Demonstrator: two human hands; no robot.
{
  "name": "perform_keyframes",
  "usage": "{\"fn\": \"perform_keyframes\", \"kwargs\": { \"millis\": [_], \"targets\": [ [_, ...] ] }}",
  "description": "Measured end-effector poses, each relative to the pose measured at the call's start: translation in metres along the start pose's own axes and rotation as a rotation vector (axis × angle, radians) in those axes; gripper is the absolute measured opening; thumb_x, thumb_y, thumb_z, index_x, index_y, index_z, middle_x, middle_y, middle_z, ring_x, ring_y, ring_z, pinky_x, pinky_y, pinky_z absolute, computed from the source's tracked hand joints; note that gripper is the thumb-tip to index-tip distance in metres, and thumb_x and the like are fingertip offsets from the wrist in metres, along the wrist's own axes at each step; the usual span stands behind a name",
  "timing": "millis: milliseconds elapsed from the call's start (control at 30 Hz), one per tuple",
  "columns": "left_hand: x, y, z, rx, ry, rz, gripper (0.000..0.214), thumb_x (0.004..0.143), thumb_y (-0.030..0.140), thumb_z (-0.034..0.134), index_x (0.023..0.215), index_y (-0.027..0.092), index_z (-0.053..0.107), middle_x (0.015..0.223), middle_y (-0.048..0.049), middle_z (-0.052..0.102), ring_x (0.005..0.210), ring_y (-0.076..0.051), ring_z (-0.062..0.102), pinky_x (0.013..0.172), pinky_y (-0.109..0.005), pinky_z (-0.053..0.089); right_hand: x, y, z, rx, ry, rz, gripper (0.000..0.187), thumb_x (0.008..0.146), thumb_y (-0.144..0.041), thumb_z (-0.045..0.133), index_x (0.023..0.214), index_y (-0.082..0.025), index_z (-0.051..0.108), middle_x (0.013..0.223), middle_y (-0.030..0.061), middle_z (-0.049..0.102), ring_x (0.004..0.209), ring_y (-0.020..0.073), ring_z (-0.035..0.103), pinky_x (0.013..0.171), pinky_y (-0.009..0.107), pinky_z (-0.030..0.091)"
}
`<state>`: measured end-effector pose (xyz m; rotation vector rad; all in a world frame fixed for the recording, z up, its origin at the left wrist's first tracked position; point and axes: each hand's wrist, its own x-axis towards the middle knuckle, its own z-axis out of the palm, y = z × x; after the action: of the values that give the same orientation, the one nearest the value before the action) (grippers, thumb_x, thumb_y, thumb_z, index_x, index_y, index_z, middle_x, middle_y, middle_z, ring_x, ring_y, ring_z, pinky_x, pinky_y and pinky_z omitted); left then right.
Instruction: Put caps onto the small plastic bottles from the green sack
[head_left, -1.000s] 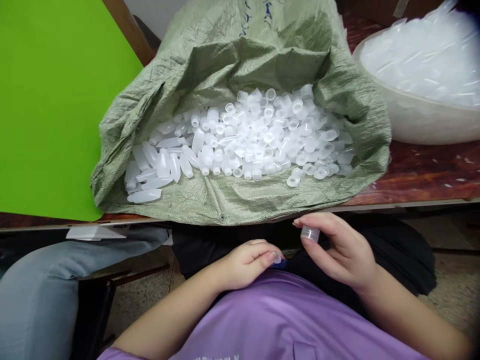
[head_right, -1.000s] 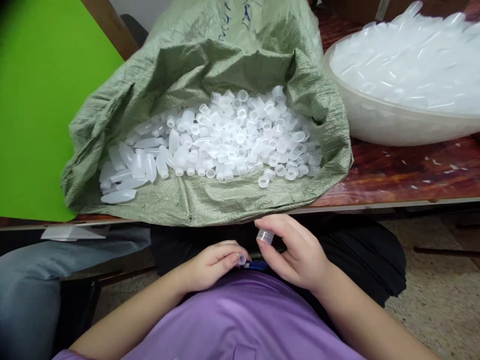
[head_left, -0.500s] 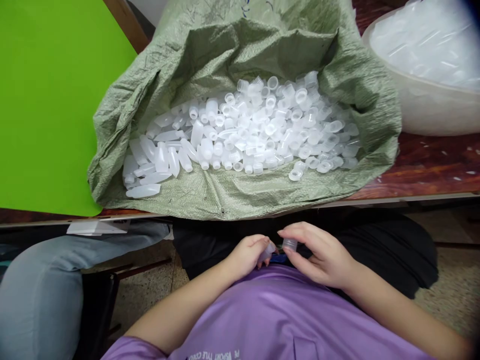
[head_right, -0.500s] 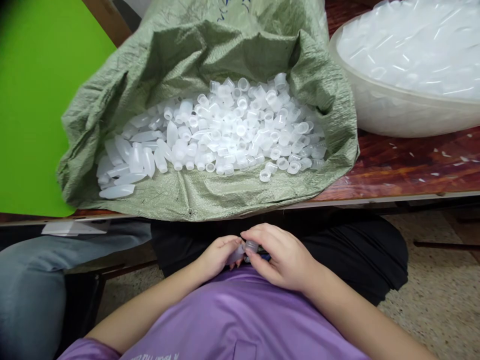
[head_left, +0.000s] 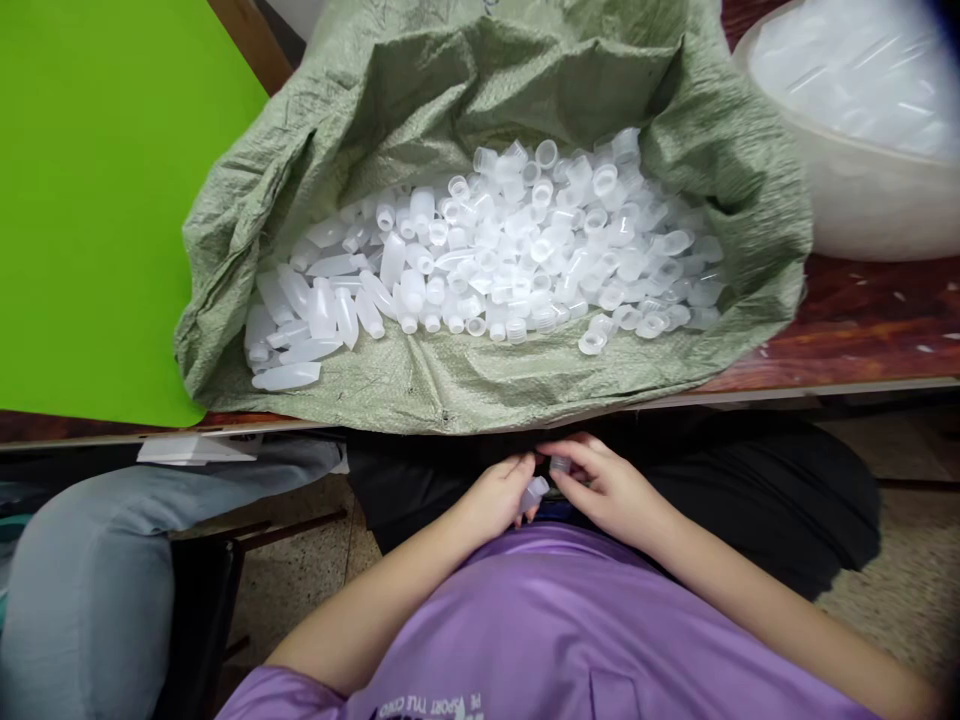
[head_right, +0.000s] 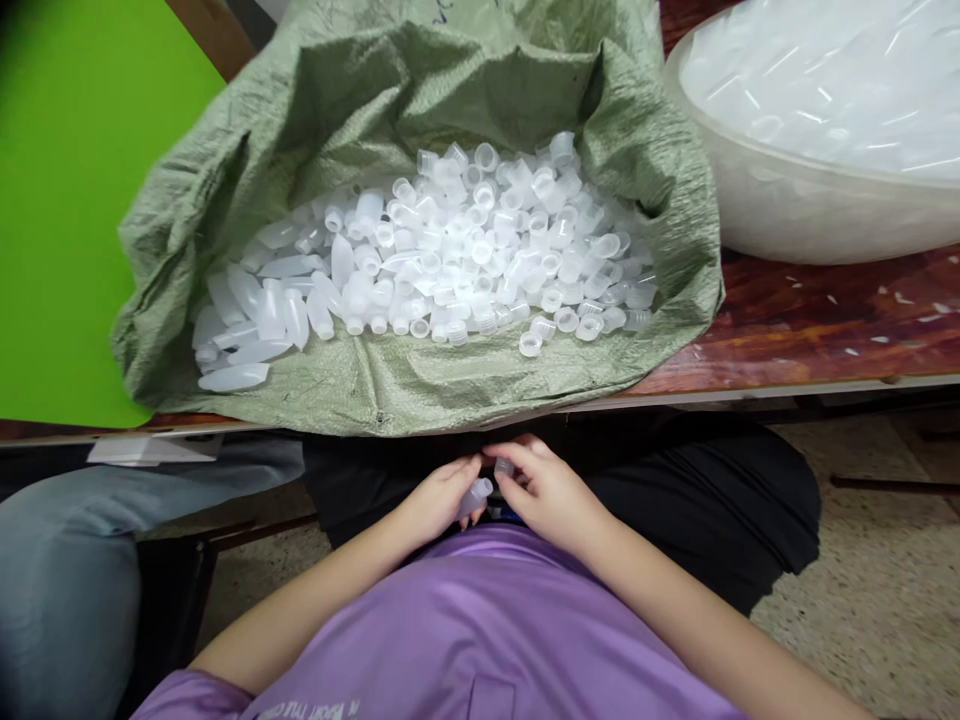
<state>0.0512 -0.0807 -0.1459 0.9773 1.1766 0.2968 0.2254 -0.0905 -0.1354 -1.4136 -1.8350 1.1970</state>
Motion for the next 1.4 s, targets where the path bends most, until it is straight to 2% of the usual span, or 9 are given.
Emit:
{"fn": "perform_keyframes", "kwargs": {
  "millis": [100, 233, 633, 800, 900, 967, 1133, 1267, 1400],
  "targets": [
    [0.000, -0.002, -0.001, 0.008, -0.050, -0.022, 0.065, 0.080, 0.069, 0.020, 0.068, 0.014, 0.053, 0.055, -0.0007, 0.051, 0.046, -0.009, 0.044, 0.049, -0.024, 0.037, 0.001, 0.004, 0.005, 0.111, 0.055, 0.083, 0.033, 0.085, -0.035, 0.049, 0.113, -0.021, 0.058, 0.098, 0.0078, 0.058, 0.084, 0.0154, 0.060, 0.077, 0.030, 0.053],
    [-0.001, -0.004, -0.004, 0.051, -0.034, 0.001, 0.073, 0.081, 0.068, 0.010, 0.064, 0.014, 0.055, 0.057, -0.0017, 0.051, 0.050, -0.010, 0.045, 0.053, -0.025, 0.037, 0.001, 0.002, 0.003, 0.100, -0.046, -0.025, 0.031, 0.088, -0.031, 0.045, 0.114, -0.022, 0.059, 0.100, 0.0080, 0.060, 0.094, 0.0165, 0.058, 0.086, 0.033, 0.049],
    [-0.012, 0.031, -0.007, 0.352, -0.028, -0.051, 0.089, 0.080, 0.070, 0.003, 0.121, 0.009, 0.053, 0.044, 0.0026, 0.049, 0.048, -0.014, 0.050, 0.056, -0.025, 0.036, -0.004, 0.000, -0.019, -0.253, -0.341, -0.550, 0.034, 0.088, -0.016, 0.042, 0.118, -0.025, 0.057, 0.118, 0.0070, 0.060, 0.103, 0.0165, 0.058, 0.085, 0.032, 0.050],
    [-0.011, 0.034, -0.005, 0.457, 0.012, 0.010, 0.087, 0.081, 0.068, -0.001, 0.107, 0.013, 0.061, 0.046, 0.0009, 0.051, 0.052, -0.015, 0.053, 0.058, -0.025, 0.037, 0.001, 0.000, -0.008, -0.073, -0.245, -0.138, 0.026, 0.087, -0.036, 0.048, 0.097, -0.020, 0.066, 0.085, 0.0048, 0.067, 0.073, 0.0132, 0.063, 0.068, 0.024, 0.051],
    [-0.009, 0.031, -0.003, 0.557, 0.074, 0.099, 0.078, 0.085, 0.064, 0.003, 0.103, 0.015, 0.062, 0.059, -0.0025, 0.059, 0.066, -0.017, 0.058, 0.064, -0.026, 0.038, 0.001, 0.004, 0.002, -0.033, -0.290, 0.192, 0.046, 0.090, -0.046, 0.036, 0.066, -0.018, 0.064, 0.054, 0.0006, 0.059, 0.049, 0.0118, 0.056, 0.053, 0.024, 0.046],
    [-0.006, 0.028, -0.003, 0.632, 0.100, 0.149, 0.074, 0.086, 0.061, 0.005, 0.105, 0.016, 0.060, 0.075, -0.0058, 0.065, 0.079, -0.020, 0.060, 0.069, -0.027, 0.040, 0.000, 0.007, 0.005, -0.042, -0.297, 0.276, 0.056, 0.091, -0.049, 0.027, 0.059, -0.018, 0.061, 0.049, 0.0008, 0.055, 0.047, 0.0127, 0.055, 0.052, 0.026, 0.046],
    [-0.002, 0.027, -0.005, 0.719, 0.100, 0.182, 0.073, 0.087, 0.058, 0.001, 0.117, 0.014, 0.052, 0.099, -0.0103, 0.065, 0.095, -0.023, 0.059, 0.078, -0.029, 0.040, -0.006, 0.009, -0.001, -0.089, -0.129, -0.048, 0.032, 0.082, -0.044, 0.051, 0.102, -0.019, 0.058, 0.095, 0.0085, 0.063, 0.080, 0.0171, 0.061, 0.071, 0.031, 0.050],
    [0.000, 0.029, -0.003, 0.711, 0.081, 0.183, 0.075, 0.087, 0.059, 0.002, 0.117, 0.013, 0.052, 0.101, -0.0110, 0.064, 0.096, -0.023, 0.059, 0.079, -0.029, 0.040, -0.008, 0.010, -0.001, -0.121, -0.241, 0.100, 0.038, 0.091, -0.042, 0.033, 0.078, -0.019, 0.059, 0.068, 0.0028, 0.061, 0.060, 0.0132, 0.058, 0.060, 0.027, 0.048],
    [0.000, 0.027, -0.003, 0.674, 0.083, 0.168, 0.074, 0.087, 0.059, 0.002, 0.113, 0.015, 0.055, 0.082, -0.0077, 0.066, 0.088, -0.022, 0.060, 0.074, -0.028, 0.040, -0.007, 0.011, 0.001, -0.209, -0.148, -0.119, 0.031, 0.085, -0.043, 0.048, 0.100, -0.018, 0.057, 0.098, 0.0096, 0.061, 0.086, 0.0188, 0.059, 0.075, 0.032, 0.049]
  ]
}}
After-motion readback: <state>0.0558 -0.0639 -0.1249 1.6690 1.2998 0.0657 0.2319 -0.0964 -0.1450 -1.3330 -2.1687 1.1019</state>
